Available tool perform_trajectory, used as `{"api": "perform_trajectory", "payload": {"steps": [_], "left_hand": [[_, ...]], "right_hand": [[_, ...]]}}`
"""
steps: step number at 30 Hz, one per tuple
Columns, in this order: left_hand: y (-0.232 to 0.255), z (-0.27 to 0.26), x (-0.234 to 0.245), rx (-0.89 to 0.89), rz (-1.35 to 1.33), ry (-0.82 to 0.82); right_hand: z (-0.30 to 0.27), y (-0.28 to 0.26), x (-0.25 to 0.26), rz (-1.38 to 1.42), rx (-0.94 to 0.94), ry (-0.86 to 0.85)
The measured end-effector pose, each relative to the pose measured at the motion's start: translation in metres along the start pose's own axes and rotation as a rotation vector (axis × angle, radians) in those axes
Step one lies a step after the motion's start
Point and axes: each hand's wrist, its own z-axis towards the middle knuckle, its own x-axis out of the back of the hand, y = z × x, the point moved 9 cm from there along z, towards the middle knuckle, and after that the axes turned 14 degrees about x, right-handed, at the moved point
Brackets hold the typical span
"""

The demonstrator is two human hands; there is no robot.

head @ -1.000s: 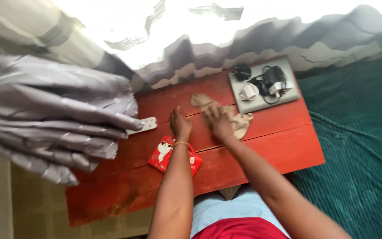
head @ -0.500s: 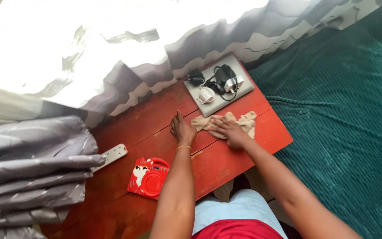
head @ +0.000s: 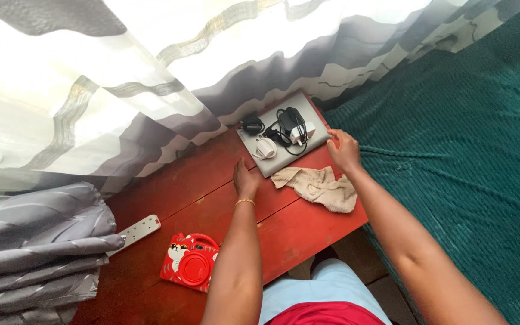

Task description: Cleaning a wooden table and a laptop with a cloth.

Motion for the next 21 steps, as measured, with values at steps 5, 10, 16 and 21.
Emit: {"api": "perform_trajectory", "payload": {"steps": [5,10,16,21], "left_hand": [[-0.013,0.043,-0.028,0.043,-0.29,-0.018],[-0.003,0.052,-0.023,0.109,-0.533,0.006],[0.013,0.042,-0.014,0.221,-0.511,0.097],[0.024,0.035,-0.006,0.229,-0.476,0.247]], "right_hand": [[0.049,0.041,-0.033,0.25,-0.1,0.048],[0.083,0.052,-0.064,0.235,-0.128,-0.043],[0.104,0.057,-0.09,0.17,-0.166,-0.146],[0.107,0.056,-0.095,0.093,-0.175,-0.053]]}}
